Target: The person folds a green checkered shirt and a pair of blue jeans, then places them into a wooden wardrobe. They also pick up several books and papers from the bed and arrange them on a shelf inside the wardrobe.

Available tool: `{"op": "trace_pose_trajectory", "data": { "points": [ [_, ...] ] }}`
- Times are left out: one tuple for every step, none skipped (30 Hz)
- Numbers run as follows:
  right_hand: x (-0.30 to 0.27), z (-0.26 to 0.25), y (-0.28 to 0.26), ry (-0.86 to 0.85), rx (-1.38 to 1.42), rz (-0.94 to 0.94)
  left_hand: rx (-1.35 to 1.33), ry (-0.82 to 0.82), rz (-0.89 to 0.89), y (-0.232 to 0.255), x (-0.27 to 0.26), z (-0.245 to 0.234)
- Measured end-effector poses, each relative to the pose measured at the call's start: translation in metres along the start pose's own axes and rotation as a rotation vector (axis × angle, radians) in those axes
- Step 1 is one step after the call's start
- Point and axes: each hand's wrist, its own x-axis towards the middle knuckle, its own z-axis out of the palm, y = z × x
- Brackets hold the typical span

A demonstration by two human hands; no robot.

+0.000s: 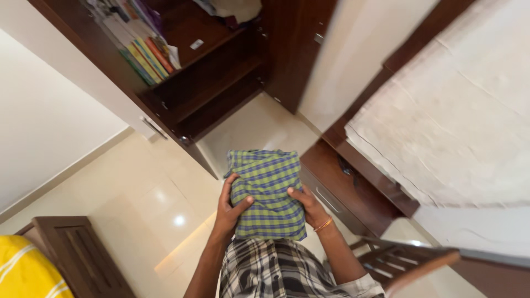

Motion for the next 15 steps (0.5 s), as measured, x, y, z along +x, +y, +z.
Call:
{"op": "trace_pose_trajectory", "data": {
  "points": [
    [0.012,0.003,-0.006,0.011,-0.035,-0.026,0.019,0.016,-0.031,0.007,0.014,-0.003],
    [0.026,0.006,-0.015,0.018,-0.072,-0.057,0.065,-0.004,0.006,0.014,0.029,-0.007],
    [0.041,0.01,-0.024,0.024,-0.11,-0.089,0.111,-0.024,0.043,0.021,0.044,-0.011],
    [0.058,0.013,-0.034,0.012,-0.189,-0.137,0.158,-0.046,0.079,0.028,0.062,-0.013],
    [0.075,0.014,-0.043,-0.001,-0.268,-0.187,0.2,-0.054,0.088,0.033,0.082,-0.016],
    [0.088,0.014,-0.049,-0.012,-0.346,-0.226,0.24,-0.058,0.085,0.035,0.096,-0.017],
    [0.105,0.012,-0.058,0.01,-0.334,-0.207,0.279,-0.061,0.082,0.036,0.111,-0.018],
    [0.118,0.012,-0.064,0.041,-0.318,-0.175,0.297,-0.061,0.111,0.036,0.121,-0.021],
    [0.127,0.013,-0.067,0.072,-0.303,-0.142,0.316,-0.061,0.139,0.038,0.134,-0.023],
    [0.143,0.013,-0.072,0.097,-0.286,-0.14,0.342,-0.068,0.188,0.043,0.154,-0.026],
    [0.157,0.012,-0.077,0.121,-0.269,-0.137,0.359,-0.066,0.236,0.046,0.166,-0.027],
    [0.172,0.01,-0.085,0.147,-0.255,-0.139,0.375,-0.068,0.288,0.048,0.177,-0.026],
    [0.189,0.008,-0.092,0.139,-0.243,-0.143,0.391,-0.07,0.341,0.052,0.189,-0.025],
    [0.205,0.005,-0.099,0.135,-0.231,-0.138,0.369,-0.052,0.296,0.054,0.202,-0.025],
    [0.221,0.001,-0.106,0.131,-0.22,-0.133,0.347,-0.034,0.251,0.057,0.214,-0.024]
  ]
}}
